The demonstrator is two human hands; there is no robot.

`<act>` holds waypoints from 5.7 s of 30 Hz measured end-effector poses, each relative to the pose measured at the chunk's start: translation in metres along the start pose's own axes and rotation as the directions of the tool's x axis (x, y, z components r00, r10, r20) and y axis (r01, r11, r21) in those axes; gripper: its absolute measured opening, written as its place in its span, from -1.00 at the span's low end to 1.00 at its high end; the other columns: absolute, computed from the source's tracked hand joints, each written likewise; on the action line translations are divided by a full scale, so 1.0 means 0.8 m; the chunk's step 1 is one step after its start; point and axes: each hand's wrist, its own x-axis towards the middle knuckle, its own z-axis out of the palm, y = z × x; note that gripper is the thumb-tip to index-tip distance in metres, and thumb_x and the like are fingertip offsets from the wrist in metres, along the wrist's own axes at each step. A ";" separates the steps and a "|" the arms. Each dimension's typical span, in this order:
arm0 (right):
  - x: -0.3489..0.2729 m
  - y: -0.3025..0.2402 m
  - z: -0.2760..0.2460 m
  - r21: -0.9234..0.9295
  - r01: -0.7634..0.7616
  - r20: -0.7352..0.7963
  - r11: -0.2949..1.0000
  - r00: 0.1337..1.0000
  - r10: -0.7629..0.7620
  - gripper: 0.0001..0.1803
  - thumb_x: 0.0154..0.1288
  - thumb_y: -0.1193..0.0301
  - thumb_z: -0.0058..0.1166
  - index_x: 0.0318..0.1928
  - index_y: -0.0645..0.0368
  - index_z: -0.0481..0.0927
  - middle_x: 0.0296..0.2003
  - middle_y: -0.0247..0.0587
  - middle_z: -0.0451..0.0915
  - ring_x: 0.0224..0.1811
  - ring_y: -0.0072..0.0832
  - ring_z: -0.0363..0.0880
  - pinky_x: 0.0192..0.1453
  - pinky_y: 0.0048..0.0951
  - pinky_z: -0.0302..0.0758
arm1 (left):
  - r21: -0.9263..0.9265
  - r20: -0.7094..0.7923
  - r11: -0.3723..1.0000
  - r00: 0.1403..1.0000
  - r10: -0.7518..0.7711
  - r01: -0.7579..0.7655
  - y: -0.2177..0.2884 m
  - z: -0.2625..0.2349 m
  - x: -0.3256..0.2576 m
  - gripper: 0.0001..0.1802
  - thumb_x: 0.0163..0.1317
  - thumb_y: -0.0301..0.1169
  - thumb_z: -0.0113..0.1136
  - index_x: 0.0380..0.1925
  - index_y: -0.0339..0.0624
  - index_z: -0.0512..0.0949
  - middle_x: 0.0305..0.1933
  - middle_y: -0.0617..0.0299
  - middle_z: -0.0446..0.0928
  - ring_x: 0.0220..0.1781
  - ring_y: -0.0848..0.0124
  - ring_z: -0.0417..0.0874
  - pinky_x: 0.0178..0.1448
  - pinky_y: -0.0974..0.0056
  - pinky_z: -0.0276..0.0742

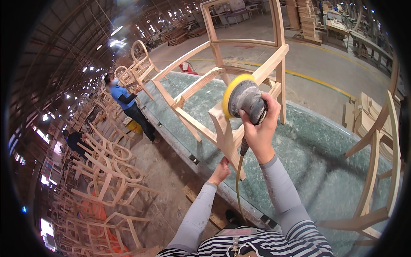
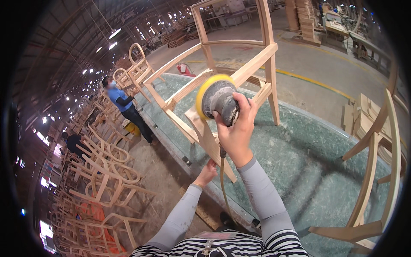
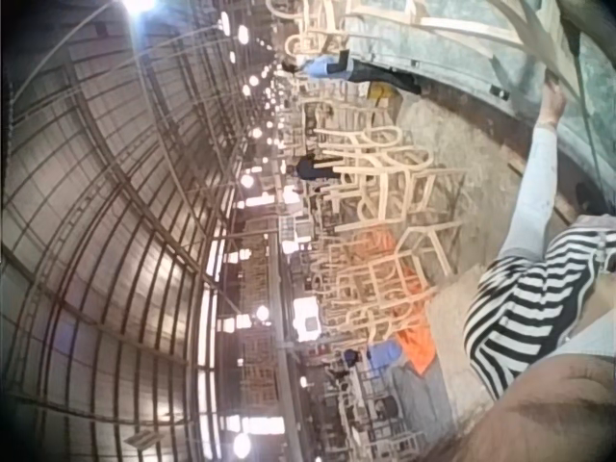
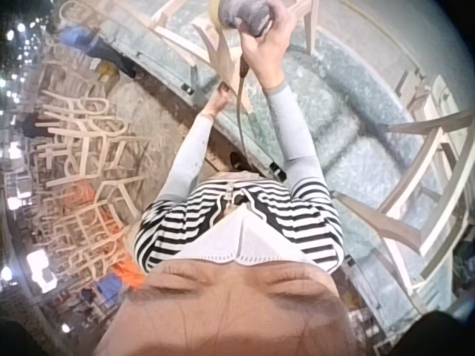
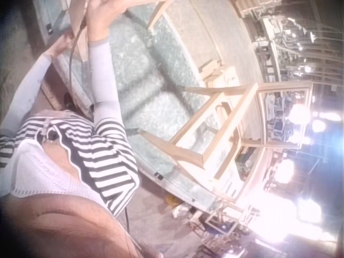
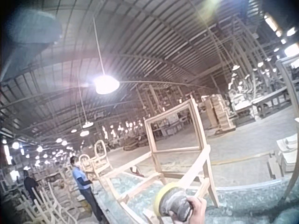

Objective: The person uses a handheld orbital sander to smooth the wooden legs and frame of a chair in a factory setting. They systematically sand different parts of the chair, including the legs and the seat frame, while holding the chair steady with their other hand. The person briefly pauses to interact with a coworker before resuming the sanding process.

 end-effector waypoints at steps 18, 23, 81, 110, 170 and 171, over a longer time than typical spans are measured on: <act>0.000 -0.008 -0.002 0.023 -0.014 -0.004 1.000 1.000 0.014 -0.26 -0.06 0.53 0.36 0.18 0.12 0.32 0.04 0.04 0.40 0.12 0.02 0.34 0.16 -0.12 0.38 | 0.058 0.058 0.998 0.998 0.025 -0.028 -0.005 -0.002 0.000 -0.08 -0.22 -0.76 -0.10 0.34 -0.35 0.11 0.41 0.06 0.20 0.54 0.25 0.09 0.53 0.29 -0.03; -0.003 -0.013 -0.002 -0.005 0.054 0.045 0.999 0.998 -0.054 -0.27 -0.06 0.53 0.36 0.17 0.11 0.33 0.03 0.05 0.39 0.11 0.03 0.36 0.12 -0.10 0.40 | 0.089 0.068 0.996 0.998 0.000 -0.006 -0.005 -0.005 0.001 -0.11 -0.20 -0.74 -0.08 0.33 -0.37 0.11 0.41 0.03 0.19 0.53 0.23 0.10 0.52 0.31 0.00; -0.003 0.017 -0.018 0.000 -0.088 0.007 0.996 0.996 0.088 -0.28 -0.01 0.55 0.35 0.19 0.11 0.31 -0.01 -0.01 0.35 0.05 -0.10 0.42 0.16 -0.21 0.38 | 0.000 0.045 1.000 0.999 0.006 -0.006 -0.003 0.000 -0.007 -0.04 -0.23 -0.81 -0.03 0.36 -0.35 0.06 0.38 0.08 0.20 0.55 0.25 0.04 0.50 0.34 -0.05; -0.004 -0.005 -0.022 0.017 -0.048 0.056 0.999 0.997 0.047 -0.27 -0.04 0.53 0.36 0.18 0.11 0.31 0.00 0.00 0.37 0.07 -0.05 0.42 0.10 -0.15 0.43 | 0.054 0.103 0.999 0.995 0.000 -0.006 0.002 -0.001 -0.008 -0.03 -0.21 -0.76 -0.02 0.38 -0.32 0.04 0.39 0.07 0.18 0.54 0.24 0.05 0.51 0.31 -0.06; -0.128 0.107 -0.196 -0.084 -0.671 -0.245 0.736 0.730 0.638 -0.26 0.00 0.47 0.34 0.25 0.05 0.35 0.05 -0.02 0.34 0.11 -0.14 0.43 0.24 -0.21 0.39 | 0.817 -0.119 0.491 0.745 0.656 -0.302 0.346 0.150 0.015 -0.65 0.08 -0.51 0.41 -0.17 -0.40 0.51 -0.26 0.19 0.61 -0.28 0.52 0.59 -0.20 0.41 0.52; -0.130 0.108 -0.199 -0.081 -0.678 -0.252 0.731 0.723 0.643 -0.26 0.00 0.47 0.34 0.25 0.05 0.35 0.05 -0.02 0.34 0.11 -0.15 0.43 0.24 -0.21 0.39 | 0.854 -0.107 0.450 0.756 0.645 -0.263 0.355 0.152 0.016 -0.67 0.07 -0.49 0.42 -0.21 -0.40 0.53 -0.29 0.20 0.61 -0.29 0.54 0.58 -0.21 0.42 0.50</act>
